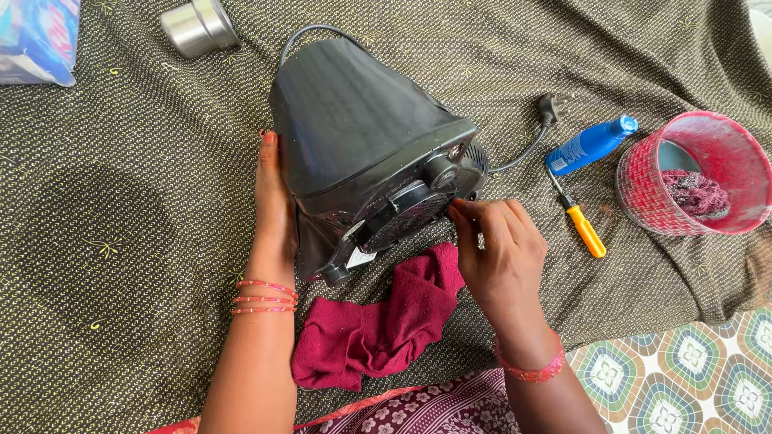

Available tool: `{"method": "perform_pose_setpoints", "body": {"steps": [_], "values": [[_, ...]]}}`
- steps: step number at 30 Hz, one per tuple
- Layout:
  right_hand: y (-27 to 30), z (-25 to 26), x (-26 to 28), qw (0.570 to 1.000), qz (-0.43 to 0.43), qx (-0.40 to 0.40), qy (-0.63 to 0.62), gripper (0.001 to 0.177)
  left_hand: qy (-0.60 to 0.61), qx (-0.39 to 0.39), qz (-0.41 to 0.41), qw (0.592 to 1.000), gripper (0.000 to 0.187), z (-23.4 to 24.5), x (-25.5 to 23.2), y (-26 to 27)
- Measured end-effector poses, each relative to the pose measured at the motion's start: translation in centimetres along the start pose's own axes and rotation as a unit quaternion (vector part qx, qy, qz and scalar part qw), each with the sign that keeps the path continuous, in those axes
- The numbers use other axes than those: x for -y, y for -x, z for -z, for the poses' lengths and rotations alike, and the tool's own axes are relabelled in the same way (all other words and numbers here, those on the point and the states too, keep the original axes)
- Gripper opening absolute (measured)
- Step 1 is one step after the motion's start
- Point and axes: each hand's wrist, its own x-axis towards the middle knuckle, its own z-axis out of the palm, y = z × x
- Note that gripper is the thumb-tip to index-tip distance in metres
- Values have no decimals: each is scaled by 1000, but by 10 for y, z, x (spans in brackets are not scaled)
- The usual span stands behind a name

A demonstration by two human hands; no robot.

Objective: The person uses a screwdriver to loosen and tighten the screws on the bottom of a blender base while holding it by hand on a floor cloth, then wipes the internal area with a cloth.

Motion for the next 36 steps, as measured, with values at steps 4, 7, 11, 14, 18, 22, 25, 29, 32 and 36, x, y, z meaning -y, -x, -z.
{"method": "perform_pose_setpoints", "body": {"steps": [4,7,11,14,18,22,25,29,32,36], "values": [[-9,5,3,999,-19,33,-9,12,-2,-1,5,1000,87,0,-1,0],[-11,3,-4,974,-173,92,-109,10,1,0,-3,1000,86,1,1,-1],[-2,-10,-21,934,-284,108,-190,11,6,10,-2,1000,86,3,4,-3],[12,-29,-36,878,-327,80,-340,11,-13,-1,-30,999,85,4,6,-4],[35,-44,-40,820,-331,-4,-467,11,19,27,-29,999,84,5,6,-4],[52,-48,-30,837,-263,-91,-470,10,40,45,-33,998,81,8,9,-5],[58,-44,-21,897,-241,-58,-366,15,34,29,-41,998,75,7,10,-7],[57,-42,-14,906,-259,-74,-327,14,93,87,-38,991,72,7,10,-7],[54,-36,-10,932,-224,-77,-275,11,102,93,-38,990,69,8,9,-6],[45,-25,-3,981,-130,-84,-116,10,114,100,-40,988,70,7,9,-7]]}}
